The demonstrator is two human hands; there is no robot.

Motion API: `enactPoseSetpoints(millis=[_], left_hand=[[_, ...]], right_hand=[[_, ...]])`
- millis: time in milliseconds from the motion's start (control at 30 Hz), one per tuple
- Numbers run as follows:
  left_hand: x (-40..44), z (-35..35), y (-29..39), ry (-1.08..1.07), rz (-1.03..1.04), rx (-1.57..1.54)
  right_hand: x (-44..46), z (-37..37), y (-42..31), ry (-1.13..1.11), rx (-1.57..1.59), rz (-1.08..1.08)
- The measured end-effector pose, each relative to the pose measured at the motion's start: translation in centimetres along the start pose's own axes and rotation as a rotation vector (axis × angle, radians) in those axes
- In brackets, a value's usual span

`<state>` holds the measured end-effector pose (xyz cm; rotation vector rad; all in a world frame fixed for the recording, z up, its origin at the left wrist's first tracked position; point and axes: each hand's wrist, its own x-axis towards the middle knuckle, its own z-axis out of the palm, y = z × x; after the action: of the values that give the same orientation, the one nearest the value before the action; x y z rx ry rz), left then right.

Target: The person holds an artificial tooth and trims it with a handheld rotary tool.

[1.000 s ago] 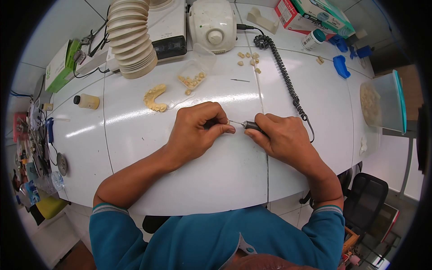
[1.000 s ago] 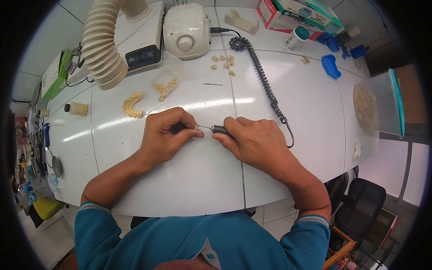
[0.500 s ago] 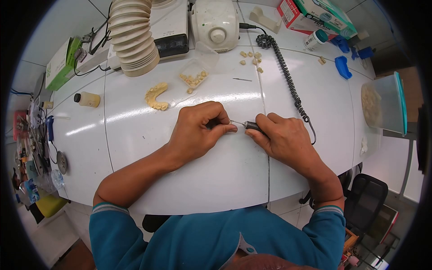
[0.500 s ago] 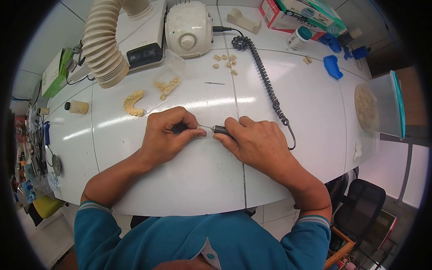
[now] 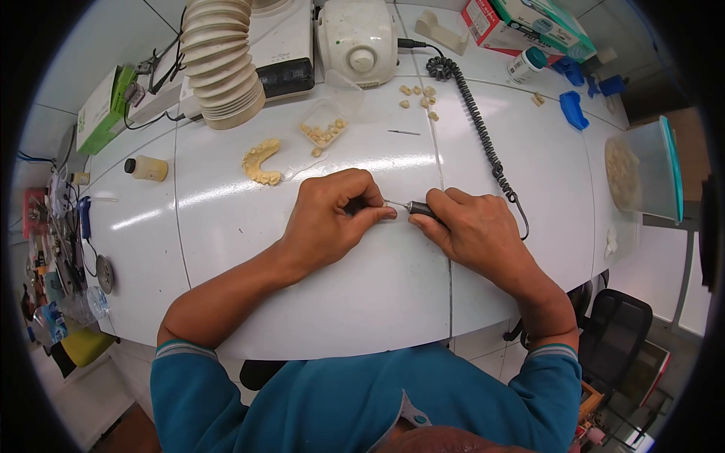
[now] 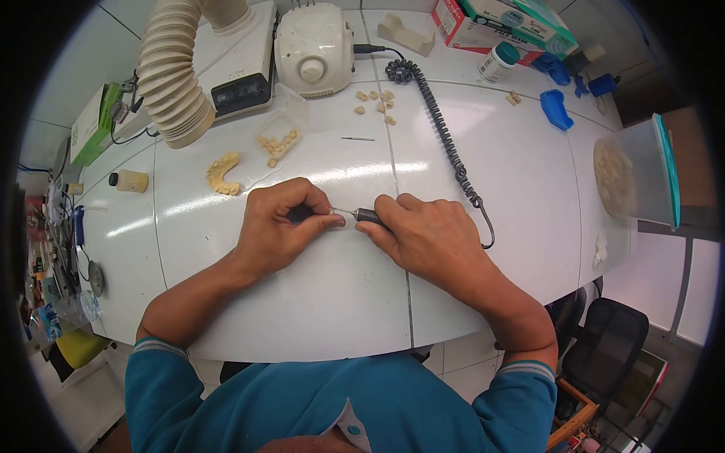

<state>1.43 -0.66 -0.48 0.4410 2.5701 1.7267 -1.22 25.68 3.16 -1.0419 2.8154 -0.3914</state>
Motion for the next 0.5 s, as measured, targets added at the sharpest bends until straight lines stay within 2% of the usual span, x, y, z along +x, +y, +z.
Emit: enactPoseSetpoints(millis=[500], left_hand=[[0.06, -0.05, 0.13, -0.010, -0.012, 0.012]], right_hand=[[0.10, -0.09, 0.10, -0.007, 0.011, -0.001]])
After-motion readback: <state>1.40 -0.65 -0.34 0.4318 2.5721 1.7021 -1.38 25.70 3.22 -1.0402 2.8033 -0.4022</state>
